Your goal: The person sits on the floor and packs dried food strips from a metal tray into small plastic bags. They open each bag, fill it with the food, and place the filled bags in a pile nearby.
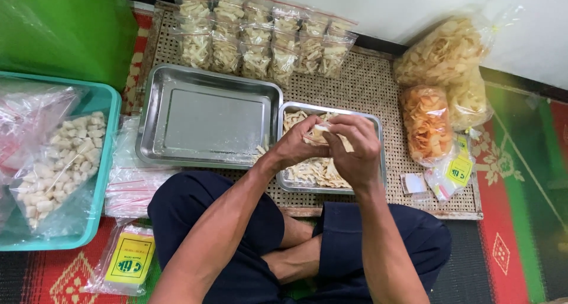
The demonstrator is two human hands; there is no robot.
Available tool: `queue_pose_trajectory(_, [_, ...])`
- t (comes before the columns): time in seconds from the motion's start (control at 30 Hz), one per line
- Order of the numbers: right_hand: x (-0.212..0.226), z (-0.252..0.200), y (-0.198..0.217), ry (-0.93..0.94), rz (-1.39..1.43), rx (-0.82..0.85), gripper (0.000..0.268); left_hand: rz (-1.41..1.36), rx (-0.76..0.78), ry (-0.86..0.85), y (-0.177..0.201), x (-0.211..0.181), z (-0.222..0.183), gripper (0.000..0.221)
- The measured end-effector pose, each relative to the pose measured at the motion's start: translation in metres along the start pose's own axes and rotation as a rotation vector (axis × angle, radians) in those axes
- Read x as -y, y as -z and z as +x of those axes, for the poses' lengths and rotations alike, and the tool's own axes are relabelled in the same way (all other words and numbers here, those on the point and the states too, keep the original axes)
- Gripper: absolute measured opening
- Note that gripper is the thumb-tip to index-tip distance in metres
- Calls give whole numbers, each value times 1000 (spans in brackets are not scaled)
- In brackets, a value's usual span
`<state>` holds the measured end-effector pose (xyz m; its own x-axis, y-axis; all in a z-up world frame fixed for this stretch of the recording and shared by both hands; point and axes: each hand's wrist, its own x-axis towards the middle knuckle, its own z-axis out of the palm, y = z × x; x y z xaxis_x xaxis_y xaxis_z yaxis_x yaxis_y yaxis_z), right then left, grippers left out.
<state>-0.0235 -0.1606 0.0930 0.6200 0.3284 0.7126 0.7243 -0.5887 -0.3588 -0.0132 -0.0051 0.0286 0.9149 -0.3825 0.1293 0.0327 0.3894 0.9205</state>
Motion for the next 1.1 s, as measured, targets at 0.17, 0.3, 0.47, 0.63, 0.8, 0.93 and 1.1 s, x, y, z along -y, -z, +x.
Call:
queue_pose_trajectory(0.17, [-4, 10, 23, -76, -42, 187, 11, -28, 4, 37, -2, -22, -10, 52])
queue_pose_trajectory(0.3, [0, 20, 35, -135, -81, 405, 15, 14, 31, 41, 4, -15, -5, 54])
queue_pose_trajectory(0.47, [19, 33, 46, -243, -60, 576, 23, 1, 71, 76, 0, -30, -8, 55])
queue_pose_trajectory(0.63, [-4, 17, 40, -177, -36, 465, 10, -66, 95, 132, -1, -39, -10, 58])
queue_pose_trajectory(0.8, [-4, 15, 41, -281, -13, 354, 8, -12, 40, 66, 4, -42, -7, 46])
queue_pose_trajectory(0.93, [-22, -16, 29, -442, 100, 141, 14, 40, -36, 29, 7, -33, -5, 29])
queue_pose_trajectory(1.1, [-101, -126, -25, -941, -301, 679, 32, 77, -77, -59, 8, -11, 1, 60])
